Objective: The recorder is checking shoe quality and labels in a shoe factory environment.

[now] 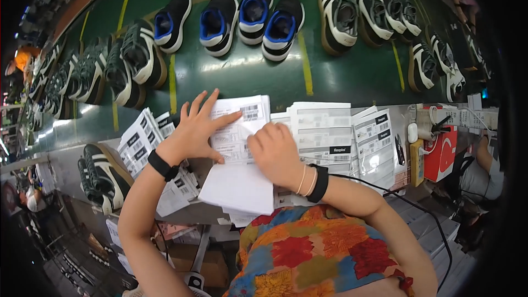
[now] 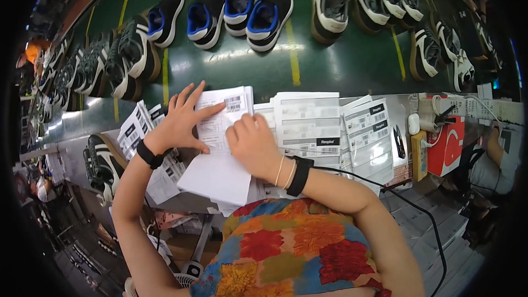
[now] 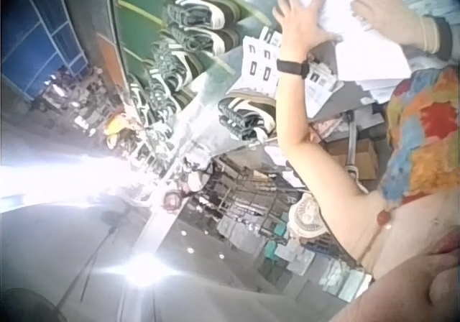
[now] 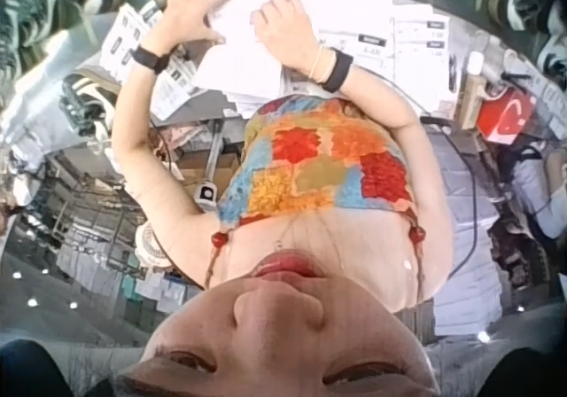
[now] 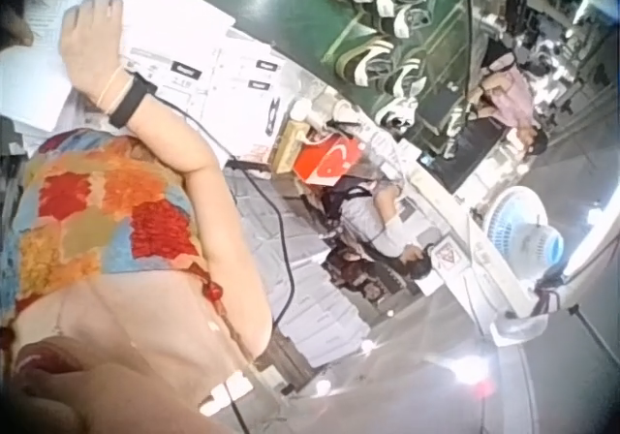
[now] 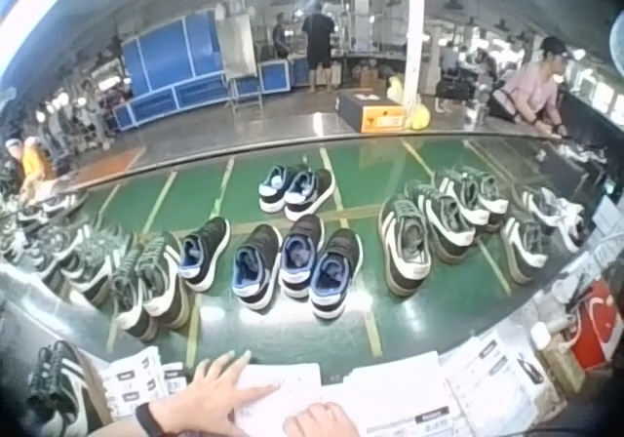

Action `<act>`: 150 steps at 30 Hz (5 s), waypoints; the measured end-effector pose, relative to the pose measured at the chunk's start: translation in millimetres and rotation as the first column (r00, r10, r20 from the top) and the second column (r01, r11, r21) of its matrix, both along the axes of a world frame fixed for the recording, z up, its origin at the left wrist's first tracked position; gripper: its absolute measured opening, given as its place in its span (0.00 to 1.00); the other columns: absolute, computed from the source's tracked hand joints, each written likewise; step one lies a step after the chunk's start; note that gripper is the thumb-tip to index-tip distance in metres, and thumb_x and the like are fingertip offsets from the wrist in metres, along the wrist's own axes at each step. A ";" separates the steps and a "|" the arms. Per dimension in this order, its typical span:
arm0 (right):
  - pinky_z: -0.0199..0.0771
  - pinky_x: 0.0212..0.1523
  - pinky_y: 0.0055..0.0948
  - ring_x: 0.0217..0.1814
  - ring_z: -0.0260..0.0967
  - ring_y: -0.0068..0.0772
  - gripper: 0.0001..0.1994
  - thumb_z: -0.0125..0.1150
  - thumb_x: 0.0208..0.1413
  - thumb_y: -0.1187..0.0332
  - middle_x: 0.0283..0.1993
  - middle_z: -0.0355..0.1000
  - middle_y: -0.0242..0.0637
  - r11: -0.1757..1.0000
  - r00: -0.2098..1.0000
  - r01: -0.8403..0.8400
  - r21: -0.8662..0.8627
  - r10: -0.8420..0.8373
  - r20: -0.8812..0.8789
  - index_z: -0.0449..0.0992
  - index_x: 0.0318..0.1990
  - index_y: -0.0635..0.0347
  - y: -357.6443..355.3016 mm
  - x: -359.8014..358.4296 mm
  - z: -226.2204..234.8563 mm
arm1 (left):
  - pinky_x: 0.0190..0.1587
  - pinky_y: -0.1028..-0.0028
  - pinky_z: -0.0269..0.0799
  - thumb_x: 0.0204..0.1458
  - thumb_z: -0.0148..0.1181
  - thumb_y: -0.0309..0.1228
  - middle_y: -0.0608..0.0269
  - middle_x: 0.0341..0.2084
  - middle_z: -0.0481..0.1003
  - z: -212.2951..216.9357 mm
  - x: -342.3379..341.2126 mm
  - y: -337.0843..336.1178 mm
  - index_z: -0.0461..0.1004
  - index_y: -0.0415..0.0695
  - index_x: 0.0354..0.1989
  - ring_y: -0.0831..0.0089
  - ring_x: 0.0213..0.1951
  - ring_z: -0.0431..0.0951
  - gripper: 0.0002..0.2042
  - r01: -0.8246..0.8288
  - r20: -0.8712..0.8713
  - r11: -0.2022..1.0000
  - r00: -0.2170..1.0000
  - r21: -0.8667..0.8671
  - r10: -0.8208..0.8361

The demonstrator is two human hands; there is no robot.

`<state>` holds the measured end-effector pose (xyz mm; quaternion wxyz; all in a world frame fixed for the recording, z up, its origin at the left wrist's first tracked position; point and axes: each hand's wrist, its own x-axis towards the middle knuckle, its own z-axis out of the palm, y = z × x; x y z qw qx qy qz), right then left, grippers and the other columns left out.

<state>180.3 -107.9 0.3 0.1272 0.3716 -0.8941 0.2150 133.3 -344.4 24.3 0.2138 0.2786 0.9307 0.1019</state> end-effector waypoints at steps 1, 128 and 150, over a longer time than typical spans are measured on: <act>0.66 0.43 0.39 0.39 0.65 0.41 0.07 0.56 0.44 0.69 0.30 0.66 0.40 0.999 0.999 -0.051 -0.018 0.051 0.006 0.71 0.29 0.63 -0.6 1.0 3.8 | 0.66 0.38 0.43 0.18 0.76 0.61 0.39 0.72 0.44 -1.9 -2.5 0.1 0.65 0.71 0.67 0.35 0.70 0.45 0.54 0.003 0.014 1.000 1.000 0.012 -0.003; 0.74 0.37 0.22 0.38 0.77 0.24 0.09 0.66 0.56 0.75 0.35 0.78 0.39 0.920 0.284 0.345 -0.188 0.089 0.955 0.73 0.41 0.66 57.7 -25.8 31.0 | 0.45 0.64 0.76 0.54 0.56 0.54 0.47 0.35 0.82 4.6 97.5 49.8 0.79 0.42 0.31 0.56 0.36 0.83 0.23 -0.704 0.697 0.315 0.700 0.636 0.155; 0.55 0.22 0.15 0.23 0.56 0.06 0.09 0.67 0.58 0.70 0.23 0.75 0.24 0.638 0.786 0.561 -0.527 -0.212 0.580 0.82 0.41 0.66 61.4 -63.3 139.9 | 0.40 0.76 0.76 0.55 0.63 0.24 0.53 0.34 0.83 89.6 58.5 103.6 0.76 0.31 0.46 0.78 0.37 0.80 0.12 -0.622 0.523 0.172 0.753 0.764 0.400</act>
